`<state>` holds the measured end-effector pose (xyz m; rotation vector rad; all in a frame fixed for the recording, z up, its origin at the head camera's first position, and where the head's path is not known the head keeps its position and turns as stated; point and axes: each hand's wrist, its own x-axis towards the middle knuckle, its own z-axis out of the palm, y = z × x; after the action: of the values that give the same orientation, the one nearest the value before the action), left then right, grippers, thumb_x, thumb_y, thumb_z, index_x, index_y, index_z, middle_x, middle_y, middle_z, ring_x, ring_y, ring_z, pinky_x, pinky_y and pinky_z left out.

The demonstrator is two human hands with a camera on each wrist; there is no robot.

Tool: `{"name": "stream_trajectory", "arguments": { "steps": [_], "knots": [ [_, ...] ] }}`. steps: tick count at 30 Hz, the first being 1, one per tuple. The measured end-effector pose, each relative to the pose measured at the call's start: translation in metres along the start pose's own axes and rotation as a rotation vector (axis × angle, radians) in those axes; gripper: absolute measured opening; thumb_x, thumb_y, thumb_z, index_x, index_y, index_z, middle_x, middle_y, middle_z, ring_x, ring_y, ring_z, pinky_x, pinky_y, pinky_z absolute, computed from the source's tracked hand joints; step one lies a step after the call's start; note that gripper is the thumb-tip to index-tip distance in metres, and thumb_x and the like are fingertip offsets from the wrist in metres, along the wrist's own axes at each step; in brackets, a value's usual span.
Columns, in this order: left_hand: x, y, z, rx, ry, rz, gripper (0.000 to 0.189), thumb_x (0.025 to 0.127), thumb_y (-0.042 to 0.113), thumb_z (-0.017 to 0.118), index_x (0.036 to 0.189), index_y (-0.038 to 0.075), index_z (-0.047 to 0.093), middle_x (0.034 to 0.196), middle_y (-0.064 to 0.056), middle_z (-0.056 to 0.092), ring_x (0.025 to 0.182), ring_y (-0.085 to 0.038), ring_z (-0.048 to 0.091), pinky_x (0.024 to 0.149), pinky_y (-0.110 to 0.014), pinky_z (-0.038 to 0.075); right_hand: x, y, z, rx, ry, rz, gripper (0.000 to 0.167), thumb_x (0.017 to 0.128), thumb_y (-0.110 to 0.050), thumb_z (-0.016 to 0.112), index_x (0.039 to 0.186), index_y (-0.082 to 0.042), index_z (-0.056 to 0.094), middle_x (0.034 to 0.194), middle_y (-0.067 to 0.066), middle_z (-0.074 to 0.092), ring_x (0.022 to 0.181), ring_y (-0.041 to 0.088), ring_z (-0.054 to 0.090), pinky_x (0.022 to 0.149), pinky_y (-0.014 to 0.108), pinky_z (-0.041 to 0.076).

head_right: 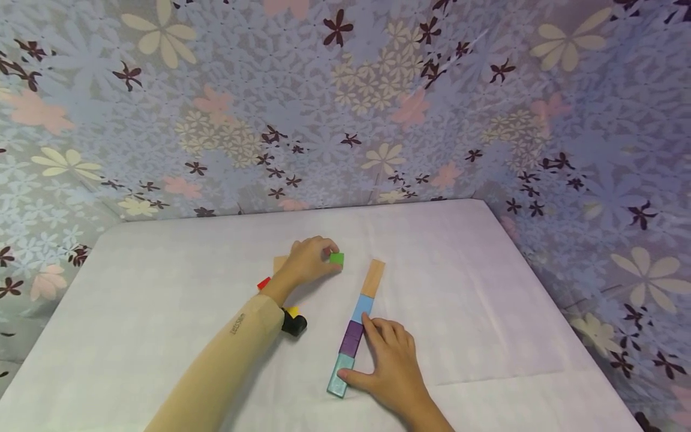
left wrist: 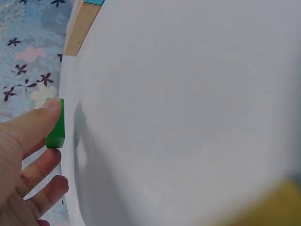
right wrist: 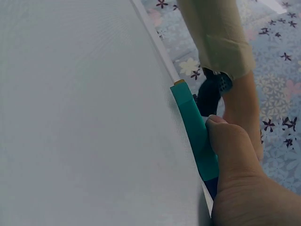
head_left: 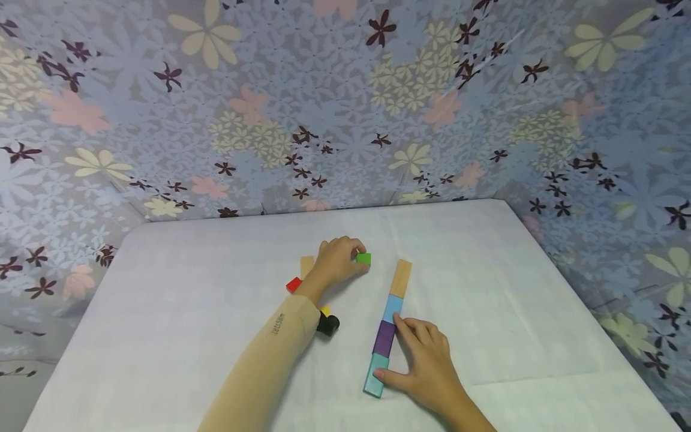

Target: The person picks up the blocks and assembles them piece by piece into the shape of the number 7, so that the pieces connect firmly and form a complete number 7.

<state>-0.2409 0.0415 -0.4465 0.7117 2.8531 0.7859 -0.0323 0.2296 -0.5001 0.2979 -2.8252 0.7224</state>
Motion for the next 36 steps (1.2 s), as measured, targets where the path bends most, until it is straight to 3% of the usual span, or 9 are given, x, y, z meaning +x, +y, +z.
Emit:
{"name": "stream_trajectory", "arguments": {
  "steps": [9, 19, 24, 30, 36],
  "knots": [
    [0.022, 0.014, 0.013, 0.035, 0.025, -0.013, 0.035, 0.085, 0.041, 0.077, 0.113, 0.020, 0.070, 0.099, 0.001, 0.066, 0.093, -0.016, 0.061, 0.086, -0.037, 0.038, 0.000, 0.000, 0.001, -0.010, 0.009, -0.012, 0.105, 0.069, -0.074, 0.074, 0.151, -0.015, 0.044, 0.135, 0.000, 0.052, 0.127, 0.022, 0.039, 0.104, 0.050, 0.027],
    [0.035, 0.027, 0.030, 0.087, 0.007, -0.038, 0.038, 0.088, 0.043, 0.074, 0.120, 0.024, 0.069, 0.099, 0.005, 0.068, 0.092, -0.014, 0.061, 0.087, -0.036, 0.039, 0.001, -0.003, 0.001, -0.014, -0.018, 0.005, 0.106, 0.068, -0.076, 0.072, 0.151, -0.016, 0.043, 0.135, -0.001, 0.051, 0.127, 0.020, 0.039, 0.105, 0.050, 0.026],
    [0.038, 0.032, 0.034, 0.012, 0.004, -0.060, 0.037, 0.092, 0.044, 0.068, 0.124, 0.025, 0.068, 0.092, 0.006, 0.066, 0.088, -0.015, 0.059, 0.085, -0.035, 0.037, 0.001, -0.003, 0.001, -0.015, -0.003, 0.001, 0.105, 0.069, -0.075, 0.073, 0.150, -0.016, 0.044, 0.135, -0.001, 0.051, 0.127, 0.021, 0.039, 0.104, 0.051, 0.027],
    [0.041, 0.035, 0.037, -0.062, -0.004, -0.091, 0.030, 0.099, 0.038, 0.056, 0.125, 0.027, 0.067, 0.099, 0.006, 0.065, 0.092, -0.016, 0.056, 0.084, -0.036, 0.035, 0.000, -0.003, -0.001, -0.013, 0.000, 0.002, 0.105, 0.069, -0.074, 0.073, 0.151, -0.015, 0.044, 0.135, 0.000, 0.052, 0.127, 0.021, 0.039, 0.104, 0.051, 0.027],
    [0.044, 0.039, 0.040, -0.084, 0.019, -0.120, 0.036, 0.098, 0.037, 0.059, 0.132, 0.026, 0.062, 0.102, 0.005, 0.068, 0.096, -0.018, 0.059, 0.086, -0.036, 0.036, 0.000, -0.003, -0.002, -0.009, -0.007, 0.004, 0.105, 0.069, -0.073, 0.073, 0.151, -0.015, 0.043, 0.136, 0.000, 0.051, 0.128, 0.021, 0.039, 0.105, 0.052, 0.027]
  ]
}}
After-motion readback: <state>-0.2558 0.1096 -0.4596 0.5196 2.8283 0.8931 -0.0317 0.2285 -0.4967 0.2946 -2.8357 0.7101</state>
